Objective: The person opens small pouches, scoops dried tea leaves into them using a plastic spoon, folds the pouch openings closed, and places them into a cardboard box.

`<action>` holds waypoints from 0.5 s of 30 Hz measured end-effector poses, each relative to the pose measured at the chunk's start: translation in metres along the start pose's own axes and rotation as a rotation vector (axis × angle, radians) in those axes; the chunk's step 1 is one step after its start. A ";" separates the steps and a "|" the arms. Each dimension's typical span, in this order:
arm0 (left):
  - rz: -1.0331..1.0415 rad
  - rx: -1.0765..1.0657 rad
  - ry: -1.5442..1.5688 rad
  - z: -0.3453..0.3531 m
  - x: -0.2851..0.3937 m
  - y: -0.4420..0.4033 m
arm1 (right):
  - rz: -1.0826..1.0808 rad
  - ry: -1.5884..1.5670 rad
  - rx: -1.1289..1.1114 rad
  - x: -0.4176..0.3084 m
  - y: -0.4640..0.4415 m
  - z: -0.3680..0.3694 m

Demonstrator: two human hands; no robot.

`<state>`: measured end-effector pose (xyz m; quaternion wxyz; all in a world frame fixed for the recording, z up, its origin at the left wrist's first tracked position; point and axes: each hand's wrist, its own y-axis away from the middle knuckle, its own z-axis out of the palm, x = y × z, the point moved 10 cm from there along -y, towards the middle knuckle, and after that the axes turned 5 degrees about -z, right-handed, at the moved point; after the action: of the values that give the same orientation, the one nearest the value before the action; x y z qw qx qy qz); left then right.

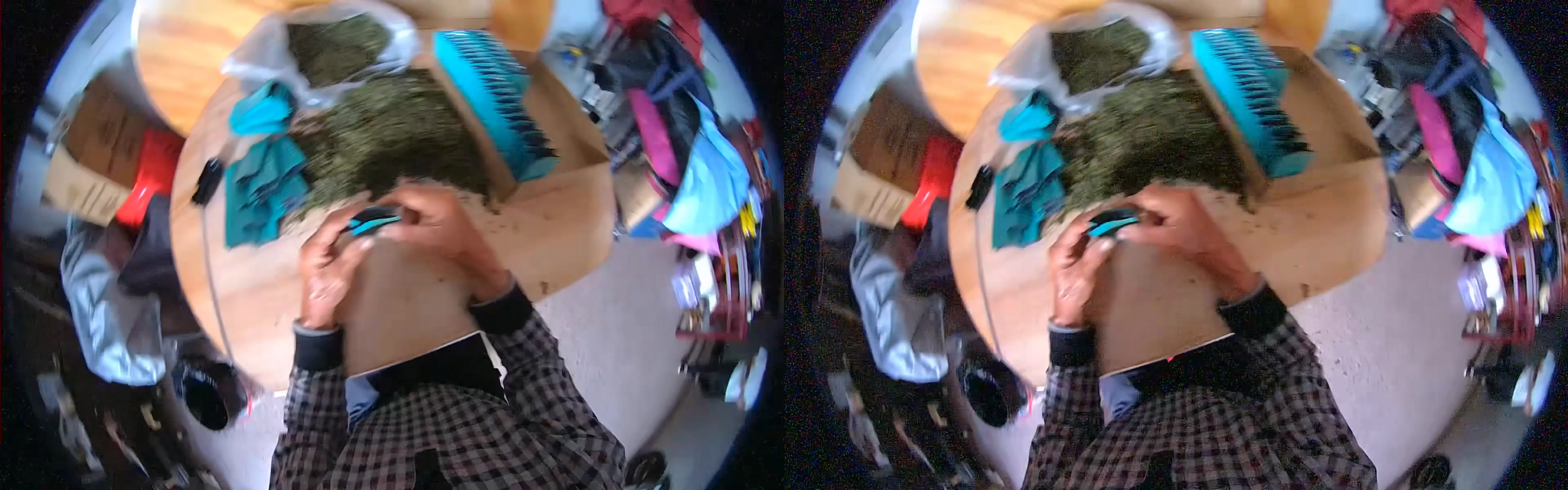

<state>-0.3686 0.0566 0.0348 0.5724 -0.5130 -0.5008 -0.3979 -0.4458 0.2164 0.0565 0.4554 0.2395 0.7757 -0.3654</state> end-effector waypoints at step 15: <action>0.059 0.025 0.067 -0.003 0.012 -0.003 | -0.196 0.039 0.097 -0.028 0.002 -0.003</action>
<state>-0.3690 0.0544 0.0472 0.6070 -0.5067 -0.4708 -0.3914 -0.4334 0.2190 0.0813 0.3900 0.1916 0.7856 -0.4406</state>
